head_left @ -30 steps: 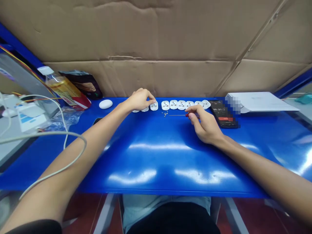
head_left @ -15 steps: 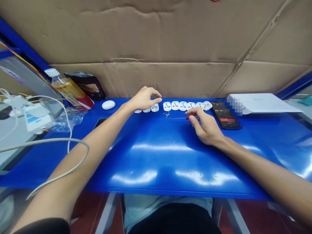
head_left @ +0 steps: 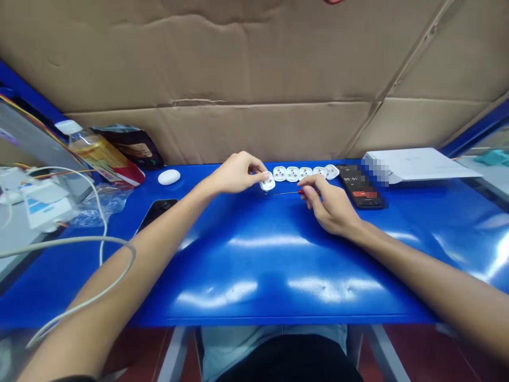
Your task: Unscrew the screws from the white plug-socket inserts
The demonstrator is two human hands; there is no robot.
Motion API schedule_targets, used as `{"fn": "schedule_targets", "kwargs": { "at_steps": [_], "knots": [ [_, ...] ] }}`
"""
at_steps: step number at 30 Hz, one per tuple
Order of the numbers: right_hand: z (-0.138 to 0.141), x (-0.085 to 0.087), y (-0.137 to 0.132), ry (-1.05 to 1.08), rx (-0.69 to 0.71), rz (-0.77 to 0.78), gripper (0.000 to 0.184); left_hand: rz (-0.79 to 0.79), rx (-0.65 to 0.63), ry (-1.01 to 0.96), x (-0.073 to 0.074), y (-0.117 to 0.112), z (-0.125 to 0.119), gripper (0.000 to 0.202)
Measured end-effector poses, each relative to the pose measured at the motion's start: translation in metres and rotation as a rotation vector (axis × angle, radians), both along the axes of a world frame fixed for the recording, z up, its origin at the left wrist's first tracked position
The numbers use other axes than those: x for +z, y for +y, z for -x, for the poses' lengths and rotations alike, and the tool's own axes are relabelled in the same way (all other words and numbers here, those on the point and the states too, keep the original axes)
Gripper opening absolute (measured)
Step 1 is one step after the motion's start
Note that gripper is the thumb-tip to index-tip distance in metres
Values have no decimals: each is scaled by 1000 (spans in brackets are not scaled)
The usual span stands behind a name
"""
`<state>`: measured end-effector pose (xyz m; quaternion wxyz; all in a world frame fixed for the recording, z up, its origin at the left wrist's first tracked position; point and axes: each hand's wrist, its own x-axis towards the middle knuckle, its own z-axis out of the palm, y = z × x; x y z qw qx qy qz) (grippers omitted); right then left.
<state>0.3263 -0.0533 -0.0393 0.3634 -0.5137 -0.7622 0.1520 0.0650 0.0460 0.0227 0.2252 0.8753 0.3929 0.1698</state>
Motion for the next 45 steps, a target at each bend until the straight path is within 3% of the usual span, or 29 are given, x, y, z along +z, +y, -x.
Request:
{"fn": "schedule_targets", "kwargs": {
  "at_steps": [2, 5, 8, 10, 12, 16, 18, 21, 24, 31, 45],
  "knots": [
    [0, 1, -1, 7, 4, 20, 26, 39, 5, 19, 0, -24, 8, 28],
    [1, 3, -4, 9, 22, 27, 25, 120, 49, 21, -12, -55, 17, 28],
    [3, 4, -4, -3, 25, 3, 22, 240, 105, -16, -25, -74, 26, 35],
    [4, 4, -5, -10, 43, -10, 19, 204, 155, 22, -28, -79, 33, 42],
    [5, 4, -5, 1, 67, -1, 18, 127, 152, 15, -28, -79, 40, 45],
    [8, 6, -8, 107, 54, 95, 25, 144, -99, -32, -30, -70, 50, 67],
    [10, 9, -9, 212, 51, 174, 28, 169, -157, -37, -35, -66, 52, 61],
    [13, 12, -11, 335, 86, 253, 29, 147, -180, -60, -43, -63, 50, 49],
    [16, 13, -12, 397, 103, 253, 30, 123, -194, -65, -47, -63, 48, 50],
    [21, 12, -18, 590, 268, 322, 23, 108, -224, -4, -44, -64, 48, 50],
    [21, 12, -23, 579, 337, 418, 24, 89, -256, 37, -40, -68, 46, 50]
  ]
}}
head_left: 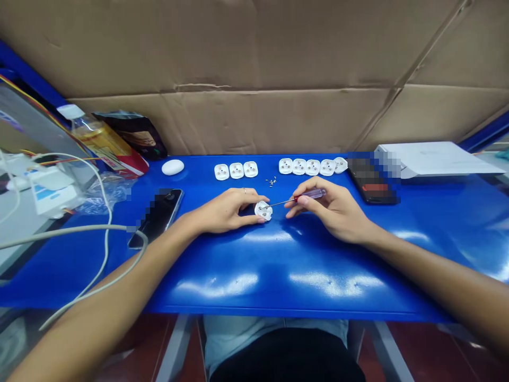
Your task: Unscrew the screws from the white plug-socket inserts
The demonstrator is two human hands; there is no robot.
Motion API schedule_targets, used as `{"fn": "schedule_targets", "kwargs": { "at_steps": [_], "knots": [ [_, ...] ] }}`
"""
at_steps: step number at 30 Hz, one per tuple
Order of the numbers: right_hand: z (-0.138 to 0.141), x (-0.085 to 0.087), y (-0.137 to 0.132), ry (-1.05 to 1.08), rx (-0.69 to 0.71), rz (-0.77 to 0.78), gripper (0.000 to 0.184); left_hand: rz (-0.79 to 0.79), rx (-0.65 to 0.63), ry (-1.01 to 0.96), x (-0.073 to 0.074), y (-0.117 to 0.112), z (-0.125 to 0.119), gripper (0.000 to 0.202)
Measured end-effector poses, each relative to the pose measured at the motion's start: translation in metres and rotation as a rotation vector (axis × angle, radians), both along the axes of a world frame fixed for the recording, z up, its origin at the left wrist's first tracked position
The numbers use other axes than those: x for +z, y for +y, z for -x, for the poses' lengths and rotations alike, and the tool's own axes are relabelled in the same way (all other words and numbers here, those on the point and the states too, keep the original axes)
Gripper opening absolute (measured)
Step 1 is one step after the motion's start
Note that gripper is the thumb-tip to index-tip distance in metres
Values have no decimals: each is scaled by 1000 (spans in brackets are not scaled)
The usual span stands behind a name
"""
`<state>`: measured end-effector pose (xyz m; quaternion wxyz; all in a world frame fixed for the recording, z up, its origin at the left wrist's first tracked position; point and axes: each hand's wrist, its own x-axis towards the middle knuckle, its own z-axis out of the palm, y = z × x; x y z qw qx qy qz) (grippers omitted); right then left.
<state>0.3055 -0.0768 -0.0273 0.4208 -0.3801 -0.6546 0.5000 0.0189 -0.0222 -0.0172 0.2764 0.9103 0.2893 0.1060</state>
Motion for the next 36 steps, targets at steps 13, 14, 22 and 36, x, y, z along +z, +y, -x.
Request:
{"fn": "schedule_targets", "kwargs": {
  "at_steps": [13, 14, 22, 36],
  "knots": [
    [1, 3, -3, -61, 2, -21, 23, -3, -12, -7, 0, -1, 0, 49],
    [1, 3, -3, -51, -9, -21, 24, -3, -9, -3, 0, -1, 0, 49],
    [2, 3, -2, -7, -24, -20, 24, -15, -7, 0, -2, 0, -1, 49],
    [1, 3, -3, -29, -47, -29, 24, -22, 1, -10, 1, -3, -3, 46]
  ]
}}
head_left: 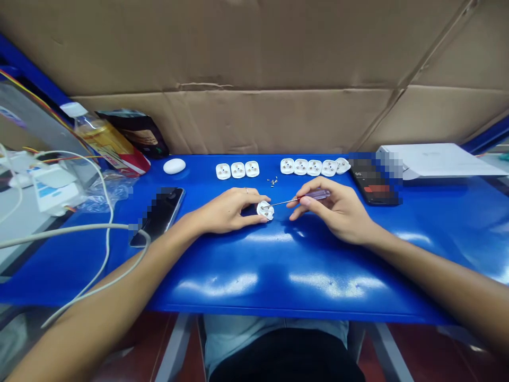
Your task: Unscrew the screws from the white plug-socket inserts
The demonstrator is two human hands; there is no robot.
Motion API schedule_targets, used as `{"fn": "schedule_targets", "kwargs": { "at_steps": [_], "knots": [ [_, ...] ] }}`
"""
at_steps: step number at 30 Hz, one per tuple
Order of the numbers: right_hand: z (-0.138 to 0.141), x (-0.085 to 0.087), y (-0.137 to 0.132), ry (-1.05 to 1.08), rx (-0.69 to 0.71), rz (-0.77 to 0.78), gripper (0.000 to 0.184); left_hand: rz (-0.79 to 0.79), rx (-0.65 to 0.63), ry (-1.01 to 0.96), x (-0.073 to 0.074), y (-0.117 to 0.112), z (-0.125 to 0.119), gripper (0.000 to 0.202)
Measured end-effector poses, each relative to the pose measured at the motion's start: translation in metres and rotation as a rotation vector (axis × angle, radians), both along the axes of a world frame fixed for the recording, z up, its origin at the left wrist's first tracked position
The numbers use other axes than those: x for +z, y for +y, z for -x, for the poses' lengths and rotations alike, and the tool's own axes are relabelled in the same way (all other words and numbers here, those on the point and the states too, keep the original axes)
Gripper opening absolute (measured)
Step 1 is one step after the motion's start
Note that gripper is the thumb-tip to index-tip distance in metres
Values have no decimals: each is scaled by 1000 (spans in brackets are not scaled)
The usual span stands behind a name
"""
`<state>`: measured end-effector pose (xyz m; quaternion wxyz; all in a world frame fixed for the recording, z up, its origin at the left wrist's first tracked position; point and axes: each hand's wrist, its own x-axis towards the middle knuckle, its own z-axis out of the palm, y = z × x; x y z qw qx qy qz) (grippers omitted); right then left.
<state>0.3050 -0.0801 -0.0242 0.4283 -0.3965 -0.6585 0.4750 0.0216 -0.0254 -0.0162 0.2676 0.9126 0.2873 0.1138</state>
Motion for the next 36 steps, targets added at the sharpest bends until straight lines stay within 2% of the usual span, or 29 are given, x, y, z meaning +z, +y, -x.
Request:
{"fn": "schedule_targets", "kwargs": {
  "at_steps": [13, 18, 21, 24, 27, 29, 33, 36],
  "knots": [
    [2, 2, 0, -24, 12, -19, 21, -26, -10, -18, -2, 0, 0, 45],
    [0, 1, 0, -143, -63, -39, 24, -42, -1, -4, -1, -4, -2, 46],
    [-2, 1, -1, -260, -135, -113, 29, -53, -2, 3, -2, -7, -5, 46],
    [-3, 5, -2, -331, -171, -244, 20, -56, -16, 8, -3, -10, -7, 46],
    [-5, 8, -3, -363, -137, -379, 7, -61, -28, 11, -3, -12, -8, 48],
    [-8, 9, -2, -362, -86, -432, 10, -57, -28, 1, -3, -12, -8, 48],
    [-10, 9, 0, -390, -67, -430, 6, -51, -23, -15, -2, -12, -8, 46],
    [-8, 8, -2, -436, -123, -398, 16, -46, -23, -30, -4, -12, -8, 45]
  ]
}}
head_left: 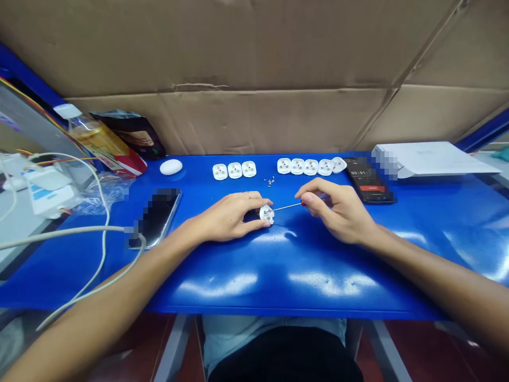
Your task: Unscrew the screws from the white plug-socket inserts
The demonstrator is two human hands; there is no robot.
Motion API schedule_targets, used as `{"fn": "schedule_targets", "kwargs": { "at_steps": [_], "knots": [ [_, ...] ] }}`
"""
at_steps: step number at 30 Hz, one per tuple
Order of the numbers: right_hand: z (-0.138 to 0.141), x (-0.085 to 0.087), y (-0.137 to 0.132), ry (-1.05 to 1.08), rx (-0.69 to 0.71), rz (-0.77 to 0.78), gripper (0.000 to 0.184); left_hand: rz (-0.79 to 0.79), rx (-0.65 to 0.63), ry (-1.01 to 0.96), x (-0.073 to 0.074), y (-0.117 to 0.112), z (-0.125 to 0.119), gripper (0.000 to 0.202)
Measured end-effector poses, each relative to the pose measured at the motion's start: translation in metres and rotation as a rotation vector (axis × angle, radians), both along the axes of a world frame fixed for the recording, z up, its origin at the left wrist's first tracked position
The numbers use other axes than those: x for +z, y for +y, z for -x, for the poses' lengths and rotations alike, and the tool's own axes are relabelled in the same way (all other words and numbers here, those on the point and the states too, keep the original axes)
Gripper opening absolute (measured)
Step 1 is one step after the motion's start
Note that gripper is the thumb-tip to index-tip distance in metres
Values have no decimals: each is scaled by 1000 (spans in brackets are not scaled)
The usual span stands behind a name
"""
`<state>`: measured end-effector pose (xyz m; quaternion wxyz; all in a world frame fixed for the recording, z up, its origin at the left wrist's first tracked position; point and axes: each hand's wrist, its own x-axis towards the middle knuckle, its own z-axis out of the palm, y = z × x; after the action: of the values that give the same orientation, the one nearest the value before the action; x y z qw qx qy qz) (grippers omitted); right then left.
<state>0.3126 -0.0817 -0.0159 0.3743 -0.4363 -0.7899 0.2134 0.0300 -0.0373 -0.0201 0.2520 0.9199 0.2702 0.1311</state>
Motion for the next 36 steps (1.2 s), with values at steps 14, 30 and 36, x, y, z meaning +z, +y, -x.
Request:
{"fn": "schedule_targets", "kwargs": {
  "at_steps": [14, 30, 36],
  "knots": [
    [-5, -2, 3, -90, 68, -154, 15, 11, 13, -57, -2, 4, 1, 47],
    [1, -5, 2, 6, -23, -60, 6, 92, 29, -68, -2, 8, 4, 51],
    [2, -4, 0, 40, 4, -58, 16, 101, 19, -40, -5, 8, 3, 52]
  ]
}}
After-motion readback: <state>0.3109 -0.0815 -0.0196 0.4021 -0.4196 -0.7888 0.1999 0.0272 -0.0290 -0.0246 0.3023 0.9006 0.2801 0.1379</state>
